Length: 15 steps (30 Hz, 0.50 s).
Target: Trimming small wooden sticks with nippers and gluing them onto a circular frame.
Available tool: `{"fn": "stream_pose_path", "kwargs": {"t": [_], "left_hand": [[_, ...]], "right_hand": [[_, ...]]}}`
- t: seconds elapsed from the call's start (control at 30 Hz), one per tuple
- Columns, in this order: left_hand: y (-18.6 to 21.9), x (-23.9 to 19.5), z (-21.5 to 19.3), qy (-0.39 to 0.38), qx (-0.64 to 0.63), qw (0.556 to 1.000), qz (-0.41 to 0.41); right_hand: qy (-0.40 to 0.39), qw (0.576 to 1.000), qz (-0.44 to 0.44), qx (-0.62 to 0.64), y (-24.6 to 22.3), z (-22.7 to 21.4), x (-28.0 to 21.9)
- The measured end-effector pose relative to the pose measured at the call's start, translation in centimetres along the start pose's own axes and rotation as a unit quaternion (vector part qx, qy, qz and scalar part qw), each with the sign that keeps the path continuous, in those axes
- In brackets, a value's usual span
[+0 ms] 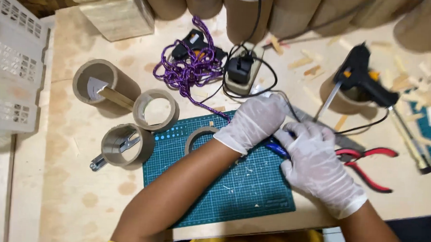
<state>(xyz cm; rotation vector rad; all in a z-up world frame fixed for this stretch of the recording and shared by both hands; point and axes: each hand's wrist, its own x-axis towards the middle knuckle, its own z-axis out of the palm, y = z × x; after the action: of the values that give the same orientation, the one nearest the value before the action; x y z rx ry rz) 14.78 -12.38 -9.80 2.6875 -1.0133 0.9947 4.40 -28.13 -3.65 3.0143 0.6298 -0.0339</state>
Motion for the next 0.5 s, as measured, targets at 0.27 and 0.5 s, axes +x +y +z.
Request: {"fn": "stream_pose_path", "kwargs": {"t": [0.27, 0.5], "left_hand": [[-1.1, 0.4, -8.1, -0.033, -0.033, 0.998, -0.041], [-3.0, -1.9, -19.6, -0.123, -0.533, 0.748, -0.376]], "right_hand": [[0.006, 0.937, -0.104, 0.333, 2.6, -8.0, -3.5], [0.049, 0.772, 0.073, 0.630, 2.1, -5.5, -3.2]]}}
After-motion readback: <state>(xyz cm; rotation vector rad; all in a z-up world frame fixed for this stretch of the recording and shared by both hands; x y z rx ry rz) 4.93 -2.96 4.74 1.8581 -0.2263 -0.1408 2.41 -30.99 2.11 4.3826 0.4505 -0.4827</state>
